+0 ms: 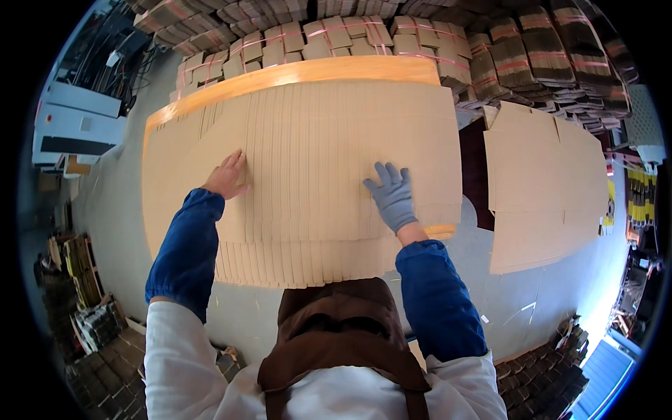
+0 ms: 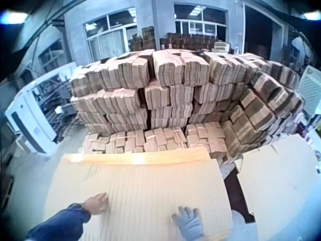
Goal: The person aligns a large corrugated cardboard sheet on a work surface, then uses a brush to apply a white adhesive in a zigzag pattern across the surface. The person repeatedly dips the brush into a small container to reload adhesive and continues spreading it over the cardboard.
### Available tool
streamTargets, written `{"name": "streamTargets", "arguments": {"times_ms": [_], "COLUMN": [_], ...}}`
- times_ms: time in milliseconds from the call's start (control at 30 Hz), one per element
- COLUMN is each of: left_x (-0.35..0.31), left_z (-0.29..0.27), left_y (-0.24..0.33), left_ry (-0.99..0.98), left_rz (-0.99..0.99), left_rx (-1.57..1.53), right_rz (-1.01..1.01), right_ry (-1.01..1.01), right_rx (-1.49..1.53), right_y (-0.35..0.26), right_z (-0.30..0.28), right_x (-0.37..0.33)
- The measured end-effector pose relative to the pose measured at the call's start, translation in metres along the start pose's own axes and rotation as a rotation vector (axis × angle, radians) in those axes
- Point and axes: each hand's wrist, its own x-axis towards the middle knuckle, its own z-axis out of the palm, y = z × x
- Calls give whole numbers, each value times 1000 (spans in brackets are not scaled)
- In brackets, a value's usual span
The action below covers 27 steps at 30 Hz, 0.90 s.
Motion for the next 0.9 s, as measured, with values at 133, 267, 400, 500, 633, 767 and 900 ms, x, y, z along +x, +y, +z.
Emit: {"name": "streamTargets", "arguments": {"times_ms": [133,267,400,500,633,767,900], "left_x": [2,0,1,0,-1,-5,-6], "left_z": [-4,-1,3,-1,-9,-11,-12], "left_y": [5,0,-1,3,7,4,2], "left_ry": [-26,3,14,-1,-11,-47,-4], "left_rz": [-7,-15,-39,-59,-60,-67,-26], "left_rx": [-5,12,0,-1,16,10,-2], "right_rz": [52,215,291,286,144,41,-5], "right_ry": [-141,-225,-242,-259,-181,-119,-173], "right_rx": [75,156,89,44,36,17,-66], "right_y": [-1,-24,-40,-44,-47,-54,-54], "right_z": [-9,-24,-29,-29,-20,-18,-14], "right_x": [9,24,30,34,37,39,39]}}
